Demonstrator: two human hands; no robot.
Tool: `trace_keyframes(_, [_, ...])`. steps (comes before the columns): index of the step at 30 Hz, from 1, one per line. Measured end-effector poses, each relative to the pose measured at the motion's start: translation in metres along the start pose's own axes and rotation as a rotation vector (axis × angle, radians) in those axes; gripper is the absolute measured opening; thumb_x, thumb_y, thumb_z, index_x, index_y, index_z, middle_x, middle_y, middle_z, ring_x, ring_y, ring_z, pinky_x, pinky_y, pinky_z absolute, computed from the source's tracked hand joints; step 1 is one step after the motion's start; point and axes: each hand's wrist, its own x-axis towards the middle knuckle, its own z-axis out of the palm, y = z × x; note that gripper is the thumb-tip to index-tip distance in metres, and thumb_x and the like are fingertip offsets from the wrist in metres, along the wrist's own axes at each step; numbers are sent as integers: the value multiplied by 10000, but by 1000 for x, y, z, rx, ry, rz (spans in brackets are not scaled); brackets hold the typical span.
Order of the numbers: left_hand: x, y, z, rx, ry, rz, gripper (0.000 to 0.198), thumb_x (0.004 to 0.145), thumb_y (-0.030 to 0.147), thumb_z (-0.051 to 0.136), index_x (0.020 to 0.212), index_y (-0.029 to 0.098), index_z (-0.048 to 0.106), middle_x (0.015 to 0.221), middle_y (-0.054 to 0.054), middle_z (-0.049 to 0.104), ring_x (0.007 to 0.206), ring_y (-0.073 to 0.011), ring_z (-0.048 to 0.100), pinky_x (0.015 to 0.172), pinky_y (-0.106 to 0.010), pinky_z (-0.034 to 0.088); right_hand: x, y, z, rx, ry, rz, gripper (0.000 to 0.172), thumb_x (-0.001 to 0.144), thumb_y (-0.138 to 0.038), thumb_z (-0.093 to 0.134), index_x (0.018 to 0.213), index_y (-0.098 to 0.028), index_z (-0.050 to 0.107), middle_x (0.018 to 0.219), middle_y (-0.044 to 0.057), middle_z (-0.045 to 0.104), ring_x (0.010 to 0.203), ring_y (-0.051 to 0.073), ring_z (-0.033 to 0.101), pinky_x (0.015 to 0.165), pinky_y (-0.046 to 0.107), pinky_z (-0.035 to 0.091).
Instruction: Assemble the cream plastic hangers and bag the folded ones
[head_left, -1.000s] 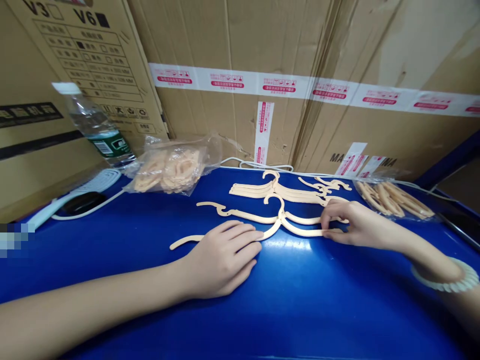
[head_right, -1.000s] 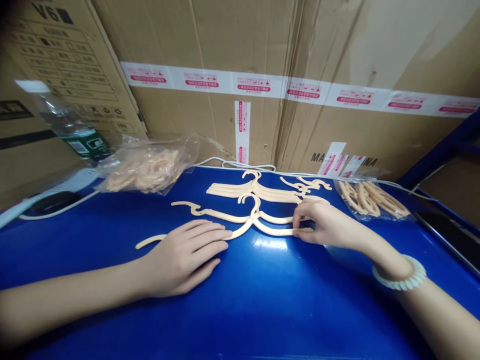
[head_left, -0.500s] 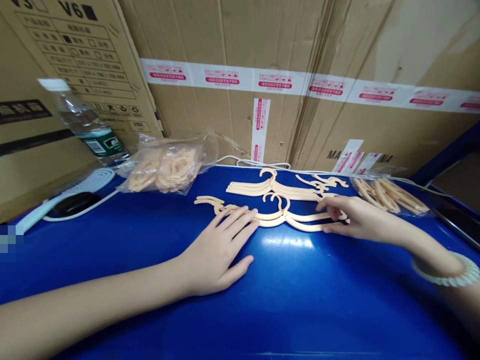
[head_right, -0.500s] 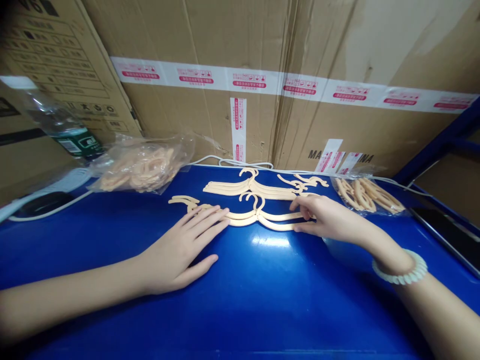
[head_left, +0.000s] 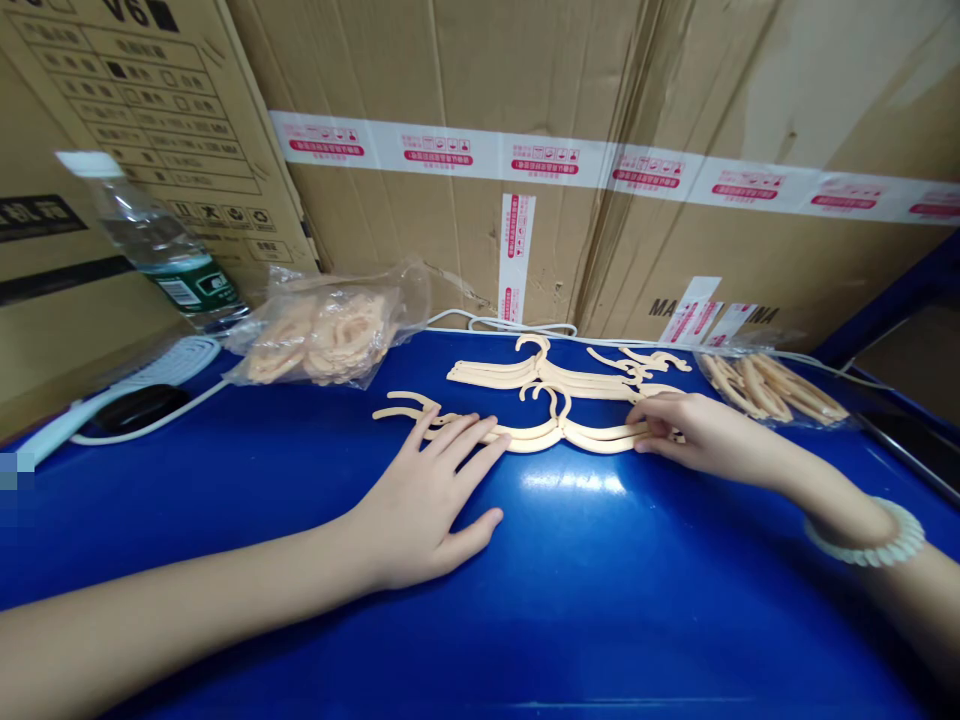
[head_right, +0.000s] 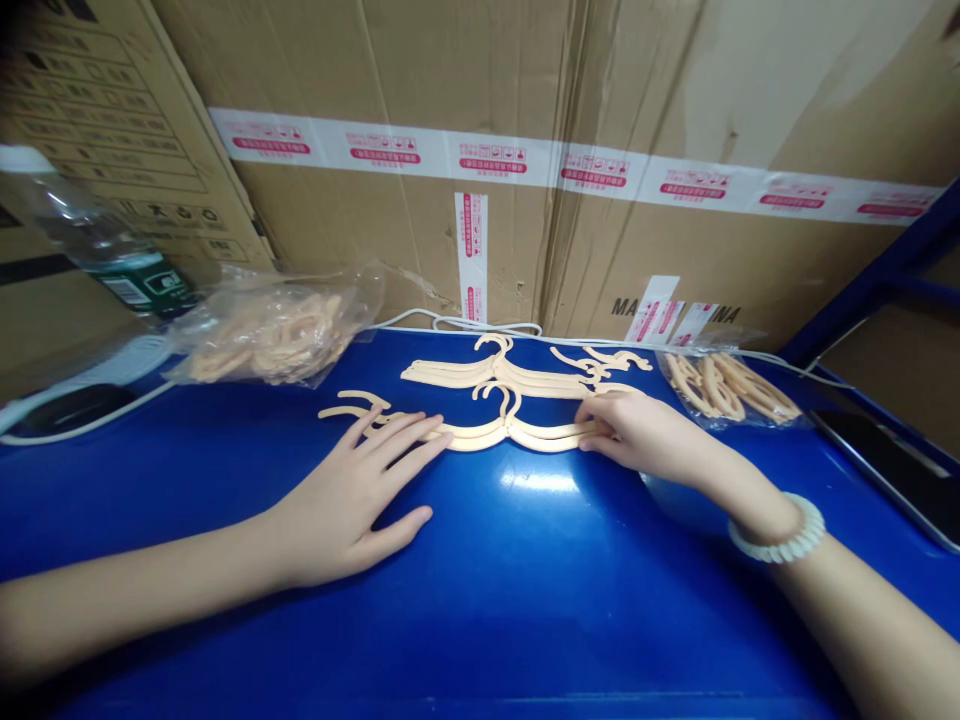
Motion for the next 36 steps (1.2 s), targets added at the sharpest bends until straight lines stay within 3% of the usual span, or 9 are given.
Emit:
trace_keyframes(8, [-1, 0, 3, -12, 31, 7, 595, 967, 407, 511, 1508, 166, 455, 1568, -168, 469, 1421, -386, 430, 1175, -671, 268, -4, 2, 2, -70, -8, -21, 240, 930, -370, 542, 1038, -187, 653, 947, 114, 712, 787, 240, 656, 667, 327, 466])
trace_keyframes(13, [1, -1, -1, -64, 81, 98, 538, 972, 345, 523, 1464, 131, 479, 1524, -198, 505, 1390, -385, 457, 1143, -652, 333, -11, -10, 3, -86, 153, -83, 382, 927, -356, 588, 1263, -187, 524, 953, 99, 698, 817, 246, 658, 691, 334, 475])
trace_keyframes(17, [6, -1, -8, -153, 102, 328, 363, 988, 203, 505, 1335, 129, 576, 1410, -169, 608, 1324, -317, 525, 1124, -532, 415, -15, -33, 5, -9, 175, -176, 91, 989, -311, 517, 1001, -221, 512, 895, 57, 652, 764, 199, 611, 671, 300, 435])
trace_keyframes(20, [9, 0, -9, -201, 119, 422, 299, 990, 131, 492, 1260, 133, 620, 1315, -136, 673, 1223, -264, 600, 1079, -449, 476, -15, -51, 7, 9, 103, -240, 132, 1000, -263, 488, 874, -227, 483, 816, 30, 617, 679, 171, 555, 629, 282, 384])
trace_keyframes(25, [9, 0, -7, -239, 90, 420, 281, 995, 137, 495, 1240, 134, 633, 1268, -130, 697, 1161, -253, 638, 1029, -431, 523, -14, -60, 11, 10, 60, -311, 193, 1031, -259, 448, 848, -217, 497, 784, 33, 600, 679, 174, 542, 649, 291, 361])
trace_keyframes(36, [10, -2, -9, -284, 39, 402, 299, 982, 145, 496, 1252, 147, 624, 1273, -142, 682, 1180, -263, 629, 1035, -431, 530, -14, -61, 17, -13, -25, -270, 259, 1058, -307, 408, 814, -227, 441, 751, 19, 590, 615, 159, 524, 608, 291, 339])
